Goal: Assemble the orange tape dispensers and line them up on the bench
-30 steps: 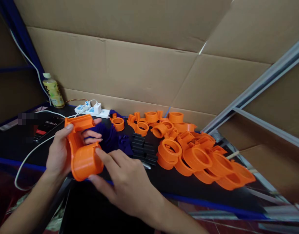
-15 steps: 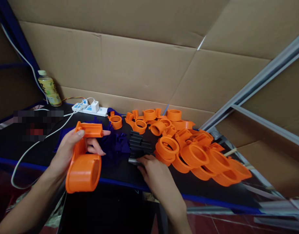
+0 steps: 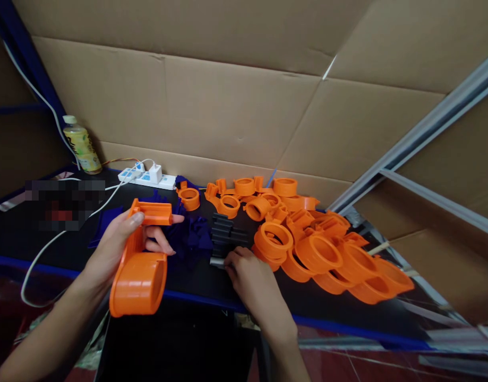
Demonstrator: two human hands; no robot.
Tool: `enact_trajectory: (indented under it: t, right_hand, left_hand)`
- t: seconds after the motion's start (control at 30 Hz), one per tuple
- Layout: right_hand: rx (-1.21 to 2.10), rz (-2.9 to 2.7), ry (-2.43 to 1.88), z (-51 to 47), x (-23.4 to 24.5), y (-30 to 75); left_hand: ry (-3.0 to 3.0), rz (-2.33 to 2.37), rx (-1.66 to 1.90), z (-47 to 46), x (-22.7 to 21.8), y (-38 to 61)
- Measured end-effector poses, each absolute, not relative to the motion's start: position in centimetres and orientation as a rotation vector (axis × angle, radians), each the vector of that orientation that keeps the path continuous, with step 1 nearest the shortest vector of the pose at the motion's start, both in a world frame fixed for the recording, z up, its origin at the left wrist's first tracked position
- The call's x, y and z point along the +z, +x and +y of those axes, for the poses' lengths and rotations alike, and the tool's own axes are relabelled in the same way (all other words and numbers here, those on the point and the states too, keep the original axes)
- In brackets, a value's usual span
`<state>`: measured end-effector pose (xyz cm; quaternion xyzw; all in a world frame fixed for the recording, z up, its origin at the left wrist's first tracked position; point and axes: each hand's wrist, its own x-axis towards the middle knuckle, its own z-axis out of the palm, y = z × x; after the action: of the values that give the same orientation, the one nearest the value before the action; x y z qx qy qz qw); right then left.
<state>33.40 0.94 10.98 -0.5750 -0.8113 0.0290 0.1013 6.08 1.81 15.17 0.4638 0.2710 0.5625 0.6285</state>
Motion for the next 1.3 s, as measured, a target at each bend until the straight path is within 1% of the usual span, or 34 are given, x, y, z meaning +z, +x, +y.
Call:
enact_trajectory:
  t: [0.3, 0.43, 0.53, 0.6, 0.77, 1.1, 1.3]
  right_hand:
    - [0.176, -2.258, -1.61, 0.6, 12.0, 34.1]
    - [0.197, -2.03, -1.323, -0.5, 13.1, 33.7]
    - [0.081, -1.784, -1.086, -1.6, 13.8, 32.8]
    - [0.039, -1.704, -1.01, -2.1, 14.1, 32.2]
    - [0.051, -1.735, -1.0, -2.5, 14.3, 31.5]
    - [-0.005, -1.86, -0.977, -2.8, 14.2, 30.1]
    - [0.023, -1.852, -0.988, -2.4, 13.5, 29.6]
  left_hand:
    - [1.054, 0.627, 1.246, 1.8, 15.3, 6.2]
    - [1.089, 0.657, 1.211, 1.6, 14.9, 6.6]
    - [1.155, 0.643, 1.05, 1.1, 14.5, 7.3]
    - [1.188, 0.632, 0.923, 0.6, 14.4, 7.9]
    - [1.186, 0.584, 0.779, -0.3, 14.3, 9.0]
    - [1.168, 0.597, 0.705, -0.1, 13.7, 9.5]
    - [1.154, 0.585, 0.695, 0.4, 13.0, 9.8]
